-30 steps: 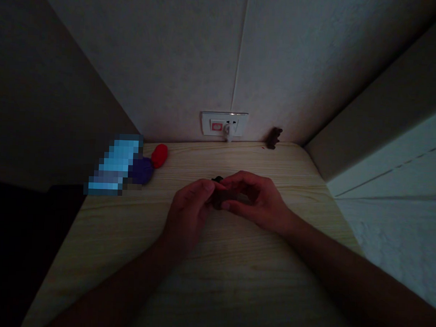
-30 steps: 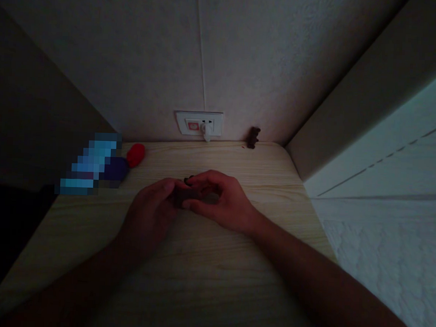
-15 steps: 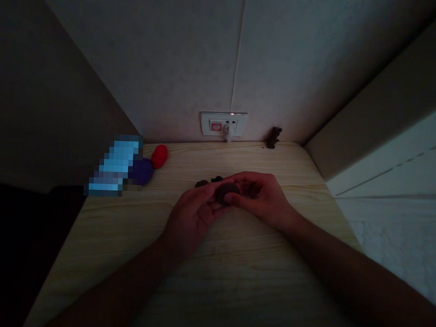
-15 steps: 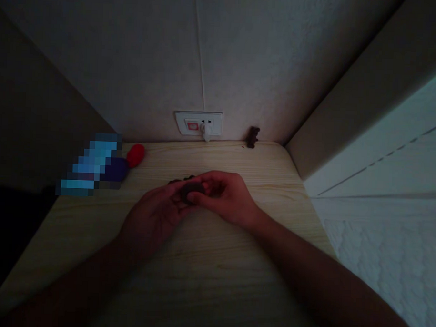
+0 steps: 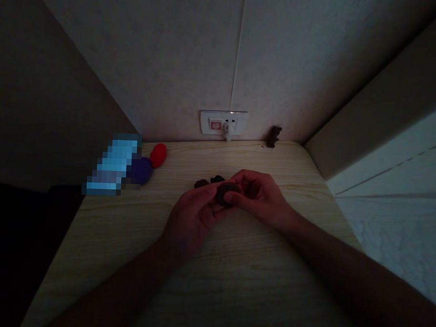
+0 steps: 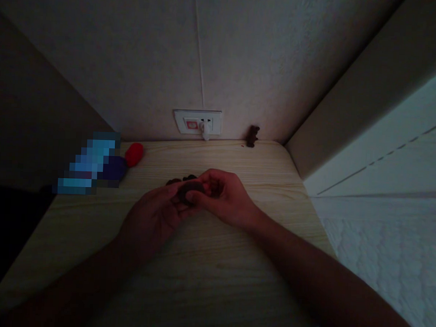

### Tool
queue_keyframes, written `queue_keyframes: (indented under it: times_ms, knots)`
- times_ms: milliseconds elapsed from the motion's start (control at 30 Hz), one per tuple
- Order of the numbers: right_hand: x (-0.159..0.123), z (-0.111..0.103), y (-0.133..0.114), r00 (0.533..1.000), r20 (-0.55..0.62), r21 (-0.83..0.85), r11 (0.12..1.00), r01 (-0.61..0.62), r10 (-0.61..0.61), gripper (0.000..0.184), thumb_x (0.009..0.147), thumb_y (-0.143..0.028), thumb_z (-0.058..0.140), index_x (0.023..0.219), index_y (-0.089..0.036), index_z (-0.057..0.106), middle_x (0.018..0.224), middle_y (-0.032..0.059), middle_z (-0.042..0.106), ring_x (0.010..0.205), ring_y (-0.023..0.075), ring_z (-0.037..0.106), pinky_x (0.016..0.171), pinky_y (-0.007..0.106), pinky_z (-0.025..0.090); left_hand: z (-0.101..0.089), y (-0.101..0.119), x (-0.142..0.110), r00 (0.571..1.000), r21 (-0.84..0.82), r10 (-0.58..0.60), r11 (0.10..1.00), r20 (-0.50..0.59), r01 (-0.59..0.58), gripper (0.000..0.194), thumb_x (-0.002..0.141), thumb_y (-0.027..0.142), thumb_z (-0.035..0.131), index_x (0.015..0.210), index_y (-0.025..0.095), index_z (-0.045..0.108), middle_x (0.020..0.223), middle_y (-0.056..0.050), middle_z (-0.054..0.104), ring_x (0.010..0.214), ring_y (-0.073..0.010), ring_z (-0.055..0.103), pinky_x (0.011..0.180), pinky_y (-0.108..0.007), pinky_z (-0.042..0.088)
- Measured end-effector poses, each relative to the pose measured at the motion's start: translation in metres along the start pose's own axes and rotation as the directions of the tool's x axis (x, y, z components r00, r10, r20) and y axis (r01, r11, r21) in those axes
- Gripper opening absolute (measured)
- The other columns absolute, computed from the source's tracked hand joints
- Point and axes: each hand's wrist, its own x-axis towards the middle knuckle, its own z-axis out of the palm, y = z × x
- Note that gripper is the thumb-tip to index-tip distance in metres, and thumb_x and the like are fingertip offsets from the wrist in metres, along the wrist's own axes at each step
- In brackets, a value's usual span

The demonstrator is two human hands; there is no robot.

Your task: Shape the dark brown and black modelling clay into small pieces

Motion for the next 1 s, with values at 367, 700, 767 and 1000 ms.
queue_keyframes:
  times_ms: [367,700,767,1000]
  knots:
    - [0.001,-0.001,0.005,0.999,-0.021,0.012,1.0,-0.028,0.028,0.038,0.062,-0.038,0.095,0.081,-0.018,0.069,0.069,-0.0034,0.065,0.059,0.0097,0.057,0.056,0.023,0.05,0.0,-0.002,0.0,1.0,0.03,-0.004,1.0,-0.03,0.005,0.021,0.09,0.023,0.072,0.103,0.011,0.081,0.104,-0.016,0.081,0.098,-0.0256,0.077,0.094,-0.039,0.062]
    - [-0.003,0.001,-0.004,1.0,-0.007,-0.061,0.998,0.009,-0.01,0.035,0.07,-0.043,0.09,0.08,-0.018,0.068,0.068,-0.0024,0.064,0.06,0.0106,0.055,0.054,0.023,0.047,0.0,-0.002,0.0,1.0,0.004,-0.011,1.0,-0.019,0.011,0.017,0.089,0.023,0.073,0.099,0.013,0.082,0.102,-0.014,0.082,0.098,-0.0275,0.078,0.094,-0.043,0.063]
    - [-0.002,0.001,-0.003,1.0,-0.004,-0.058,0.998,-0.001,0.001,0.036,0.07,-0.044,0.09,0.081,-0.018,0.068,0.069,-0.0023,0.064,0.06,0.0107,0.055,0.054,0.023,0.047,0.0,-0.002,0.0,0.999,0.006,-0.019,1.0,-0.029,0.019,0.018,0.089,0.024,0.073,0.1,0.013,0.082,0.103,-0.015,0.082,0.099,-0.0282,0.078,0.095,-0.045,0.062]
    - [-0.002,0.001,-0.002,1.0,-0.012,-0.051,0.998,-0.022,0.021,0.035,0.069,-0.04,0.091,0.08,-0.017,0.067,0.068,-0.0035,0.06,0.061,0.0103,0.052,0.054,0.023,0.044,0.0,-0.001,0.0,0.999,-0.007,-0.027,1.0,-0.033,0.027,0.019,0.089,0.022,0.07,0.102,0.012,0.081,0.104,-0.015,0.082,0.099,-0.028,0.077,0.094,-0.044,0.062]
